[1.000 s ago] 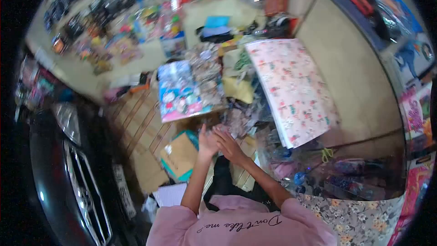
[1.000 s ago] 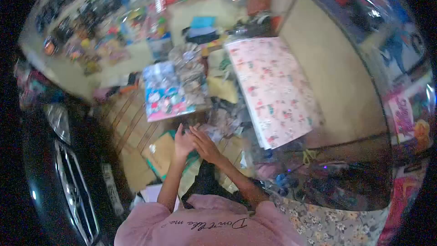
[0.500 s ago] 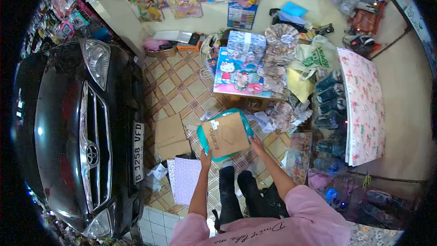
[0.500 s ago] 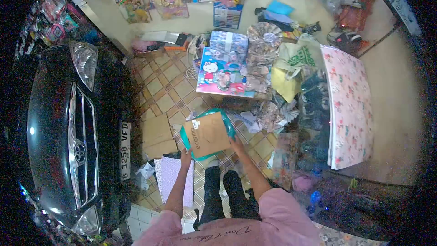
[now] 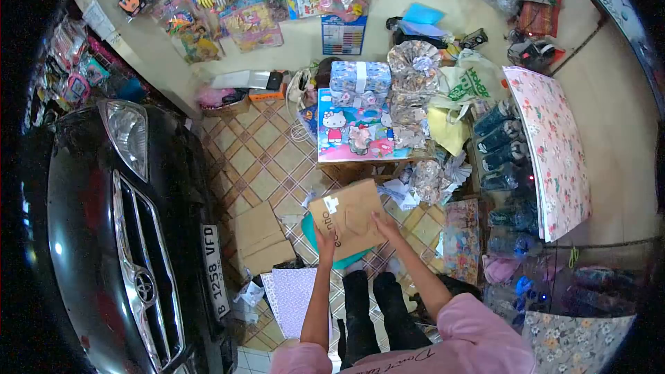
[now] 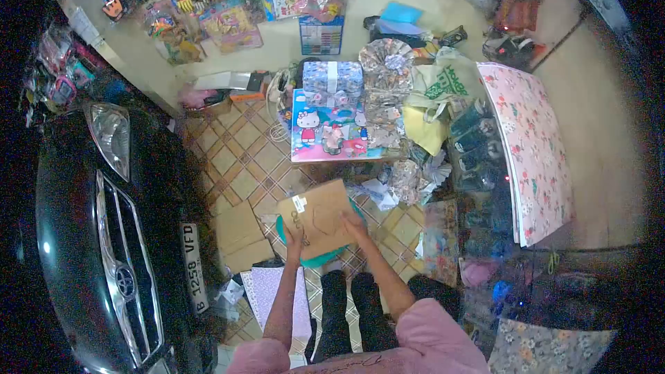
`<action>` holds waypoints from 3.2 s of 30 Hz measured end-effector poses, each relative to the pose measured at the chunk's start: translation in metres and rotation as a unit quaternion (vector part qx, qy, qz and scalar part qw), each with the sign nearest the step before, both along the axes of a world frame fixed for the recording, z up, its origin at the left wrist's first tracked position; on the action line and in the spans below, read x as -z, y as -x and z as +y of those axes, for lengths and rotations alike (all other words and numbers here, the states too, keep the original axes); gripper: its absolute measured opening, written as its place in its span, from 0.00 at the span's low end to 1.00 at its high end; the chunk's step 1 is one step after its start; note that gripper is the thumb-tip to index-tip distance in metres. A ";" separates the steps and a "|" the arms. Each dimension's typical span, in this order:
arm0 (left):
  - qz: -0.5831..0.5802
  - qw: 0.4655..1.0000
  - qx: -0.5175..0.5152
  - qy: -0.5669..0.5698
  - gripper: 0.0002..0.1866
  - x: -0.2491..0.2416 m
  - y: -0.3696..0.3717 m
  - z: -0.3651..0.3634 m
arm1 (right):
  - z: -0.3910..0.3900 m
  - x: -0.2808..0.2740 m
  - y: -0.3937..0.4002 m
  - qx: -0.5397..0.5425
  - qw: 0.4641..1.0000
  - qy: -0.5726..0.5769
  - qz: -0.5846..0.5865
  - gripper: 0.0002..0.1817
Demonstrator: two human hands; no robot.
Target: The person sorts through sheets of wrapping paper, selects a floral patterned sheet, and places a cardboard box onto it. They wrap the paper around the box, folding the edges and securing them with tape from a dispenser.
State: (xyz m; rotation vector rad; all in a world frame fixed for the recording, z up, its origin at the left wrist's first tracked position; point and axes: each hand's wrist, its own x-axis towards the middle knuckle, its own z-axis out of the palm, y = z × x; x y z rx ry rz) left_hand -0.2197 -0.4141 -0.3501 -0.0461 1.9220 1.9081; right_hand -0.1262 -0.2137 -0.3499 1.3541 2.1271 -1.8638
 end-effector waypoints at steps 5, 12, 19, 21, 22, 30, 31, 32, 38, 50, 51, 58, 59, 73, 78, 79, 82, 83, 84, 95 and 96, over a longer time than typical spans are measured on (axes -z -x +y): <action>0.160 0.984 0.047 0.059 0.34 -0.147 0.029 0.021 | 0.012 -0.121 -0.025 0.069 0.987 0.034 0.139 0.28; 0.245 0.961 0.113 -0.062 0.43 -0.252 0.026 0.048 | -0.010 -0.282 -0.102 0.110 0.967 0.075 0.218 0.33; 0.509 0.805 0.303 0.017 0.64 -0.408 -0.022 0.062 | -0.001 -0.292 -0.178 0.122 0.962 0.018 0.242 0.36; 0.518 0.801 0.292 -0.065 0.65 -0.416 -0.035 0.075 | 0.006 -0.289 -0.190 0.122 0.952 -0.019 0.279 0.37; 0.383 0.846 0.338 -0.153 0.65 -0.420 -0.046 0.080 | 0.000 -0.312 -0.190 0.134 0.949 -0.041 0.283 0.37; 0.493 0.759 0.424 -0.028 0.61 -0.461 -0.086 0.117 | -0.006 -0.340 -0.224 0.201 0.930 -0.089 0.294 0.38; 0.506 0.748 0.430 -0.002 0.60 -0.463 -0.090 0.124 | -0.004 -0.341 -0.228 0.196 0.931 -0.113 0.288 0.37; 0.456 0.777 0.429 -0.072 0.57 -0.456 -0.088 0.136 | -0.001 -0.344 -0.234 0.189 0.931 -0.138 0.281 0.37; -0.034 0.875 0.385 -0.292 0.36 -0.401 -0.066 0.215 | 0.050 -0.446 -0.258 0.118 0.946 -0.262 0.149 0.34; -0.163 0.888 0.347 -0.253 0.31 -0.386 -0.045 0.325 | 0.169 -0.392 -0.254 0.319 0.879 -0.059 0.350 0.29; -0.129 0.904 0.330 -0.240 0.32 -0.382 -0.053 0.328 | 0.173 -0.391 -0.248 0.365 0.867 -0.050 0.334 0.28; 0.264 0.887 0.330 -0.186 0.54 -0.412 -0.108 0.313 | 0.197 -0.402 -0.261 0.365 0.835 0.047 0.409 0.26; 0.294 0.873 0.337 -0.192 0.54 -0.411 -0.117 0.308 | 0.199 -0.401 -0.264 0.364 0.832 0.062 0.413 0.25; -0.113 0.894 0.290 -0.321 0.34 -0.385 -0.076 0.303 | 0.248 -0.368 -0.321 -0.014 0.865 -0.502 0.017 0.43; -0.105 0.905 0.271 -0.311 0.35 -0.381 -0.058 0.292 | 0.245 -0.351 -0.326 -0.023 0.893 -0.450 -0.002 0.46; -0.109 0.905 0.270 -0.309 0.35 -0.384 -0.058 0.290 | 0.247 -0.352 -0.327 -0.017 0.898 -0.439 0.012 0.43; -0.103 0.915 0.259 -0.291 0.31 -0.392 -0.062 0.286 | 0.255 -0.355 -0.331 0.000 0.913 -0.403 0.064 0.35; -0.091 0.922 0.252 -0.279 0.28 -0.394 -0.064 0.286 | 0.260 -0.356 -0.333 0.005 0.915 -0.393 0.088 0.32; -0.079 0.929 0.244 -0.267 0.26 -0.395 -0.065 0.286 | 0.263 -0.363 -0.331 0.010 0.917 -0.382 0.111 0.28; -0.152 0.906 0.293 -0.264 0.29 -0.399 -0.075 0.298 | 0.298 -0.425 -0.337 0.307 0.785 -0.531 0.087 0.12; -0.160 0.902 0.305 -0.261 0.29 -0.398 -0.077 0.303 | 0.294 -0.440 -0.335 0.328 0.785 -0.511 0.124 0.13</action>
